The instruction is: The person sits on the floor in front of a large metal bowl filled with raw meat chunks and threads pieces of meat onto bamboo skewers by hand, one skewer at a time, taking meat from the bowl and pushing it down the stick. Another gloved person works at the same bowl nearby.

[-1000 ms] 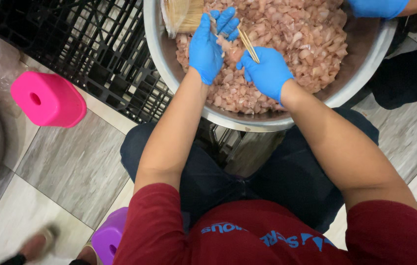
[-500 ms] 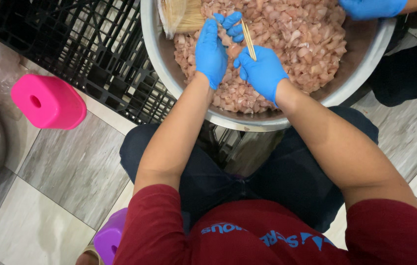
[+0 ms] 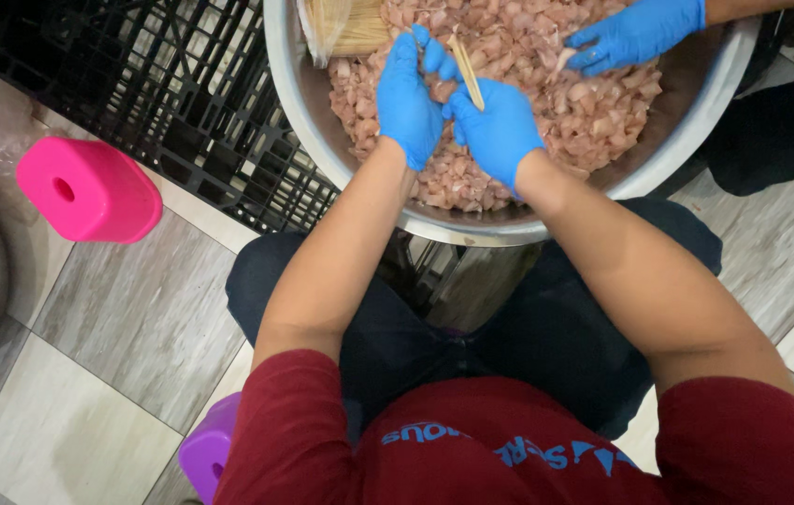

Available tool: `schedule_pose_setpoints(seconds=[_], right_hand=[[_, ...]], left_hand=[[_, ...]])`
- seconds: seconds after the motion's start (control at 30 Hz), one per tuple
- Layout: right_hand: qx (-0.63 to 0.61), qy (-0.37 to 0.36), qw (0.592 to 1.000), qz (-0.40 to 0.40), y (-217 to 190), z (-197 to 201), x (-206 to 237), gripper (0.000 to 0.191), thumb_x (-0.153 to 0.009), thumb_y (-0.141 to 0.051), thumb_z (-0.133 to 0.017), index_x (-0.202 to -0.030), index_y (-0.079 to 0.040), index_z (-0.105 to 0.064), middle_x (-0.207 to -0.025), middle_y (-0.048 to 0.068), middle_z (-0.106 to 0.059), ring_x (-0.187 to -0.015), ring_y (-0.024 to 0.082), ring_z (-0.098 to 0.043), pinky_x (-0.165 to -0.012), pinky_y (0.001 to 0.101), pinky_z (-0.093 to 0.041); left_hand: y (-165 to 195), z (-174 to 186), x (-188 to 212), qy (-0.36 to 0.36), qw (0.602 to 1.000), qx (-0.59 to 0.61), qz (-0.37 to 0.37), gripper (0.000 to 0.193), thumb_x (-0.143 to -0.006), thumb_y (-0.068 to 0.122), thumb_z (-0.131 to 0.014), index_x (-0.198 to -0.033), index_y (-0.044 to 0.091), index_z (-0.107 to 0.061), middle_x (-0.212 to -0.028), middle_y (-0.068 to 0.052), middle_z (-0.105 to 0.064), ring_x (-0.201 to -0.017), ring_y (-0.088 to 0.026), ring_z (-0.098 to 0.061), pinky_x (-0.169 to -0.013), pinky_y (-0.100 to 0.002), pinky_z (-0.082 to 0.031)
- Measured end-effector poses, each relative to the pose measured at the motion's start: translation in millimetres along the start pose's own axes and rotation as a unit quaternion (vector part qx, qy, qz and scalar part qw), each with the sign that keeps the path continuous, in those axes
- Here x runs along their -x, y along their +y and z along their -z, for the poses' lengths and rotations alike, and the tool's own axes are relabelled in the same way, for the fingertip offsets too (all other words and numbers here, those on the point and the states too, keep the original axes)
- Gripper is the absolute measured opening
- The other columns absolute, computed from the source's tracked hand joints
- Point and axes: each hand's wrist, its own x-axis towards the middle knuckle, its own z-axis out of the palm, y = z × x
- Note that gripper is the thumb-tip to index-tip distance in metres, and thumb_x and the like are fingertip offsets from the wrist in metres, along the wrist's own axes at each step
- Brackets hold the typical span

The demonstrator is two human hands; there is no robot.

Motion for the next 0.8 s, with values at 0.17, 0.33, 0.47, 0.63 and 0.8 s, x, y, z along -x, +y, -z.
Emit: schedule_pose_setpoints(seconds=[0.17, 0.33, 0.47, 0.63, 0.8], right_hand=[[0.201, -0.011, 0.971, 0.132, -3, -2, 9, 0.014, -0.104, -0.017, -0.062, -0.101, -0.004, -0.066, -0.08, 0.018, -0.067, -0.074, 0.034, -0.066, -0.063, 0.0434, -0.051], [0.312, 0.003, 0.931, 0.188, 8, -9, 9, 0.013, -0.099, -0.02, -0.064, -0.103, -0.007, -0.064, -0.09, 0.024, -0.068, -0.082, 0.047, -0.065, -0.067, 0.0543, -0.049], [0.304, 0.022, 0.938, 0.167, 20, -14, 4, 0.013, -0.101, -0.019, -0.063, -0.105, -0.007, -0.064, -0.088, 0.024, -0.068, -0.083, 0.047, -0.065, -0.067, 0.0541, -0.049], [0.274, 0.021, 0.948, 0.159, 2, -12, 9, 0.012, -0.102, -0.018, -0.062, -0.101, -0.006, -0.065, -0.086, 0.021, -0.069, -0.081, 0.042, -0.067, -0.067, 0.0499, -0.051], [0.179, -0.022, 0.981, 0.071, -4, 0, 3, 0.018, -0.101, -0.021, -0.062, -0.101, -0.007, -0.072, -0.076, 0.013, -0.067, -0.07, 0.024, -0.066, -0.065, 0.0396, -0.052]], left_hand=[[17, 2, -6, -0.031, 0.997, 0.057, -0.032, 0.024, -0.109, 0.035, -0.045, -0.1, 0.014, -0.052, -0.076, 0.001, -0.036, -0.068, -0.016, -0.038, -0.064, -0.034, -0.042], [18, 13, -10, 0.006, 0.998, 0.053, -0.034, 0.025, -0.109, 0.034, -0.045, -0.095, 0.014, -0.05, -0.073, 0.003, -0.034, -0.062, -0.014, -0.034, -0.06, -0.032, -0.038], [9, 20, -12, 0.007, 0.998, 0.068, -0.011, 0.026, -0.11, 0.034, -0.045, -0.091, 0.015, -0.048, -0.071, 0.003, -0.032, -0.06, -0.013, -0.032, -0.058, -0.032, -0.037], [10, 17, -11, -0.024, 0.998, 0.062, 0.004, 0.026, -0.109, 0.037, -0.047, -0.096, 0.014, -0.051, -0.073, 0.001, -0.039, -0.065, -0.016, -0.039, -0.064, -0.034, -0.04], [29, 20, -23, -0.021, 1.0, 0.021, 0.006, 0.057, -0.101, 0.059, -0.037, -0.109, 0.007, -0.061, -0.097, -0.01, -0.068, -0.093, -0.028, -0.063, -0.09, -0.044, -0.054]])
